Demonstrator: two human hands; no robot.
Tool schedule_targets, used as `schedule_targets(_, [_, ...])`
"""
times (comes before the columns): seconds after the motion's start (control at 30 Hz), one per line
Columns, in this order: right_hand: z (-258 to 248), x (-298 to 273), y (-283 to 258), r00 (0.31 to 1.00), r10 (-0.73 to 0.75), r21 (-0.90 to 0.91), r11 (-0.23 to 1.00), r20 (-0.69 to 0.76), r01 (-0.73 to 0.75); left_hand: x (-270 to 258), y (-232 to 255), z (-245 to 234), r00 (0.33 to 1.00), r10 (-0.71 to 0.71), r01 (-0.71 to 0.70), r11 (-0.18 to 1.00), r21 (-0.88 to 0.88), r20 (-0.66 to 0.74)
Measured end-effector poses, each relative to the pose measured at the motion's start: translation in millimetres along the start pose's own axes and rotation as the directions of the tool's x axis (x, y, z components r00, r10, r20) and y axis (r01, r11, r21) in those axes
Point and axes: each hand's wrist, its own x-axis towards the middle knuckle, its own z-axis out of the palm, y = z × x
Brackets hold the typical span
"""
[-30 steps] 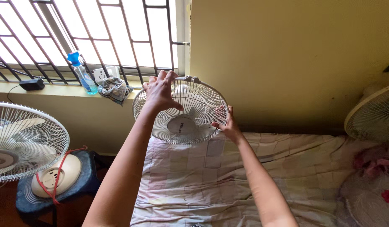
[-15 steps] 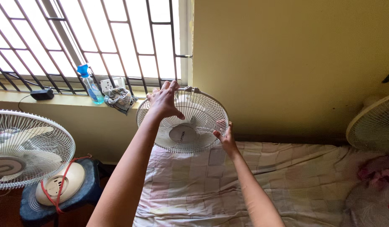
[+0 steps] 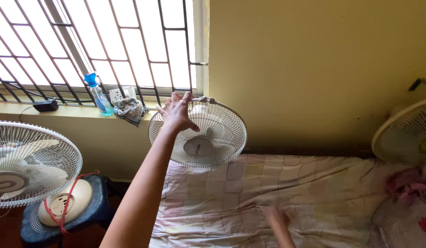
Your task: The person assembles a table fan by attaching the fan blade to the motor hub and securing it with a screw. They then place the front wire cage over the blade and tighten the cage nut to complete the assembly.
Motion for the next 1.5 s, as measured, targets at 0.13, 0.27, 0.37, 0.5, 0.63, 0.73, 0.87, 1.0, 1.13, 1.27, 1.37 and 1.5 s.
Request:
schedule_targets(0.13, [12.8,-36.6,22.6,0.964,0.128,0.168,0.971,0.232,-0.169,-2.1,9.6,1.1,0.997,-0.064,0.064,0.998,-0.008,0.035])
schedule_targets(0.27, [11.7,-64.7,32.9,0.934,0.182,0.301,0.913,0.307,-0.277,0.9,11.6,-2.6,0.998,-0.059,0.059,0.998,-0.014,0.037])
schedule_targets(0.37, [12.2,-76.7,42.1,0.928,0.187,0.356,0.884,0.322,-0.302,-1.0,7.4,4.9,0.998,-0.062,0.063,0.998,-0.03,0.033])
schedule_targets(0.5, [-0.3,-78.4,35.4,0.942,0.16,0.443,0.851,0.297,-0.284,0.3,7.0,7.0,0.997,-0.062,0.063,0.998,0.0,0.041])
schedule_targets(0.63, [-2.0,-74.9,38.5,0.955,0.139,0.541,0.798,0.262,-0.265,-2.1,6.0,5.9,0.997,-0.063,0.062,0.998,0.007,0.044])
schedule_targets(0.73, [19.9,-78.8,44.6,0.982,0.083,0.708,0.683,0.168,-0.179,0.3,5.7,3.5,0.998,-0.052,0.052,0.999,0.003,0.028])
schedule_targets(0.87, [-42.5,-77.5,10.3,0.988,-0.085,0.935,0.321,-0.128,0.149,-2.6,5.9,5.9,0.998,-0.051,0.052,0.999,-0.014,0.039])
schedule_targets(1.0, [-174.2,-51.6,-45.0,0.749,-0.273,0.664,0.347,-0.604,0.662,-4.6,6.8,1.7,0.997,-0.065,0.065,0.998,-0.017,0.042])
schedule_targets(1.13, [-266.2,-39.1,-79.8,0.489,-0.259,0.256,0.603,-0.833,0.755,-4.6,8.4,-0.1,0.999,-0.049,0.05,0.997,-0.051,0.016])
schedule_targets(1.27, [-302.0,-26.2,-87.1,0.322,-0.278,0.086,0.621,-0.905,0.779,-7.1,8.2,-2.6,0.998,-0.052,0.053,0.998,-0.046,0.03])
schedule_targets(1.37, [-306.7,-17.1,-86.0,0.245,-0.271,0.017,0.638,-0.931,0.77,-7.6,7.7,-5.1,0.998,-0.047,0.048,0.998,-0.045,0.036])
schedule_targets(1.5, [-303.4,-13.4,-80.9,0.328,-0.19,0.153,0.604,-0.925,0.782,-7.7,8.6,-5.7,0.999,-0.03,0.031,0.998,-0.056,0.01])
